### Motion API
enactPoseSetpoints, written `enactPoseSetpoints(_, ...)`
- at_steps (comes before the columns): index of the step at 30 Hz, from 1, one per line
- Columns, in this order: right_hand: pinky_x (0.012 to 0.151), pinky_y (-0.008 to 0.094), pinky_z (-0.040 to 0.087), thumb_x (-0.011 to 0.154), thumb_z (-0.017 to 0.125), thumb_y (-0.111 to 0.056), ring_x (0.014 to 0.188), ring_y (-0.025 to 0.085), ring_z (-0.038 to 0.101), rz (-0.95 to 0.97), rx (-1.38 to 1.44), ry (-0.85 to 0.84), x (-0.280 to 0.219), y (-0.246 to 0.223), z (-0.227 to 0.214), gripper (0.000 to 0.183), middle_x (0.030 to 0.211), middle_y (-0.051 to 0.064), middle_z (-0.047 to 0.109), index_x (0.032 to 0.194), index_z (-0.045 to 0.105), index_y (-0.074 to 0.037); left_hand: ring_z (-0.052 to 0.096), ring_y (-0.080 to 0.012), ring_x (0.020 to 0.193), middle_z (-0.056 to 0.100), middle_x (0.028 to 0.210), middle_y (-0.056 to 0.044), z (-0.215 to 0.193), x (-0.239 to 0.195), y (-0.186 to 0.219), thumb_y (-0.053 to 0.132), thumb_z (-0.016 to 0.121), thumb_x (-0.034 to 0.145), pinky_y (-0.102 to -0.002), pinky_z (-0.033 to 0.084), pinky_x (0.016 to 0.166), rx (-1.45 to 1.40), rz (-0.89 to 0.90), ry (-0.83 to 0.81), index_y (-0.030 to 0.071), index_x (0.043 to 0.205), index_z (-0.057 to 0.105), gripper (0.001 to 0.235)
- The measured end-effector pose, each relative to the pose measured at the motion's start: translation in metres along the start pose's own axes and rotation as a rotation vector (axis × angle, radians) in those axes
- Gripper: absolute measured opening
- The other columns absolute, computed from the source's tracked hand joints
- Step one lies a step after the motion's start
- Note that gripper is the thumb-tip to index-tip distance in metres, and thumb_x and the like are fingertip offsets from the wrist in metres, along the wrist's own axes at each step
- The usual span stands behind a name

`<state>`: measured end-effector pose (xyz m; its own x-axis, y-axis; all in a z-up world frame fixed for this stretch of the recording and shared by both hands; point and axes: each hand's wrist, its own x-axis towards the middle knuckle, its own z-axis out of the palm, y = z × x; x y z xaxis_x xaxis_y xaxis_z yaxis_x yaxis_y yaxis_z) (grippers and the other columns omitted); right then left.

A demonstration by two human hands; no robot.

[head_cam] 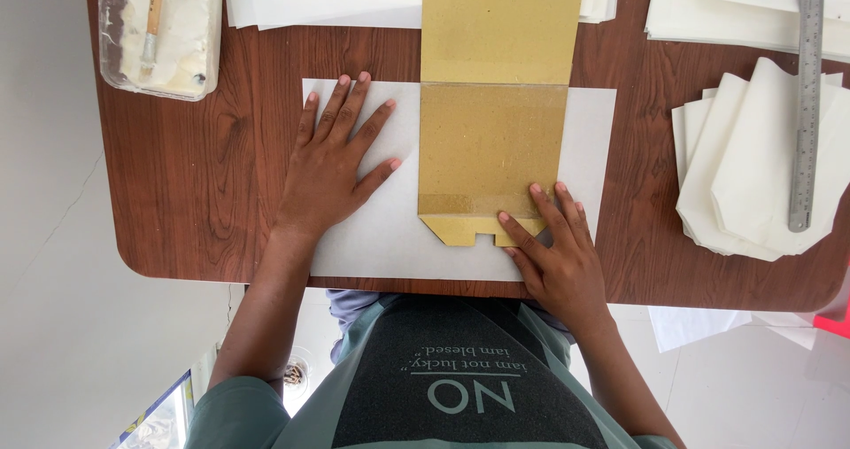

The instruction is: A person is seen folding a white sheet of paper around a yellow cardboard template to form a bag, using a ruler to help separate the sheets.

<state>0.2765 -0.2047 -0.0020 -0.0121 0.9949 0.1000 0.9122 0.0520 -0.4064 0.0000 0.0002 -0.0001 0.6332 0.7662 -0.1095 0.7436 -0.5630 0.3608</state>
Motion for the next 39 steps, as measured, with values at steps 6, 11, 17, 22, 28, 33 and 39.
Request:
enactPoseSetpoints(6, 0.128, 0.047, 0.019, 0.097, 0.069, -0.033, 0.152, 0.041, 0.035, -0.008, 0.001, 0.015, 0.000, -0.001, -0.001, 0.039, 0.157, 0.011, 0.049, 0.135, 0.069, -0.035, 0.013, -0.0282, 0.159, 0.017, 0.173, -0.008, 0.001, 0.000, -0.001, 0.057, 0.050, 0.104, -0.054, 0.001, 0.127, -0.001, 0.001, 0.000, 0.027, 0.160, 0.041, 0.064)
enactPoseSetpoints(11, 0.128, 0.049, 0.018, 0.096, 0.070, -0.032, 0.152, 0.042, 0.034, -0.005, 0.014, 0.012, 0.000, 0.000, -0.001, 0.039, 0.158, 0.011, 0.049, 0.134, 0.069, -0.036, 0.016, -0.0274, 0.159, 0.021, 0.173, -0.008, 0.001, 0.000, -0.003, 0.055, 0.053, 0.104, -0.052, 0.003, 0.127, -0.002, 0.003, 0.034, 0.026, 0.160, 0.043, 0.063)
enactPoseSetpoints(17, 0.128, 0.049, 0.018, 0.096, 0.071, -0.033, 0.151, 0.041, 0.036, -0.008, -0.002, 0.018, -0.001, 0.000, -0.001, 0.039, 0.157, 0.010, 0.050, 0.134, 0.070, -0.036, 0.019, -0.0284, 0.158, 0.022, 0.172, -0.008, -0.002, -0.003, -0.010, 0.053, 0.055, 0.105, -0.052, 0.007, 0.127, -0.014, -0.026, 0.074, 0.023, 0.160, 0.044, 0.063)
enactPoseSetpoints(22, 0.125, 0.055, 0.026, 0.099, 0.068, -0.029, 0.151, 0.045, 0.037, -0.078, 0.000, 0.011, 0.002, 0.000, -0.009, 0.040, 0.158, 0.016, 0.048, 0.139, 0.065, -0.029, 0.020, -0.0321, 0.158, 0.023, 0.171, -0.015, -0.006, -0.008, -0.019, 0.055, 0.054, 0.107, -0.053, 0.012, 0.128, 0.031, -0.049, 0.161, 0.010, 0.162, 0.039, 0.073)
enactPoseSetpoints(28, 0.121, 0.061, 0.036, 0.103, 0.066, -0.026, 0.149, 0.047, 0.040, -0.160, -0.019, 0.017, 0.004, 0.000, -0.013, 0.040, 0.157, 0.021, 0.047, 0.142, 0.061, -0.022, 0.023, -0.0361, 0.159, 0.021, 0.170, -0.018, -0.006, -0.013, -0.027, 0.064, 0.052, 0.107, -0.055, 0.024, 0.129, 0.112, -0.097, 0.229, -0.001, 0.163, 0.028, 0.089)
enactPoseSetpoints(33, 0.122, 0.061, 0.035, 0.103, 0.067, -0.025, 0.150, 0.048, 0.039, -0.158, 0.000, 0.012, 0.004, 0.001, -0.012, 0.040, 0.157, 0.021, 0.047, 0.142, 0.062, -0.022, 0.022, -0.0358, 0.159, 0.020, 0.170, -0.018, -0.006, -0.013, -0.027, 0.064, 0.053, 0.107, -0.055, 0.023, 0.129, 0.097, -0.101, 0.225, 0.000, 0.163, 0.028, 0.089)
enactPoseSetpoints(39, 0.122, 0.062, 0.033, 0.102, 0.067, -0.024, 0.150, 0.048, 0.039, -0.152, 0.010, 0.006, 0.004, 0.001, -0.012, 0.040, 0.157, 0.022, 0.047, 0.142, 0.062, -0.022, 0.022, -0.0348, 0.158, 0.022, 0.170, -0.018, -0.007, -0.012, -0.026, 0.065, 0.052, 0.105, -0.055, 0.022, 0.129, 0.081, -0.115, 0.221, -0.001, 0.163, 0.029, 0.090)
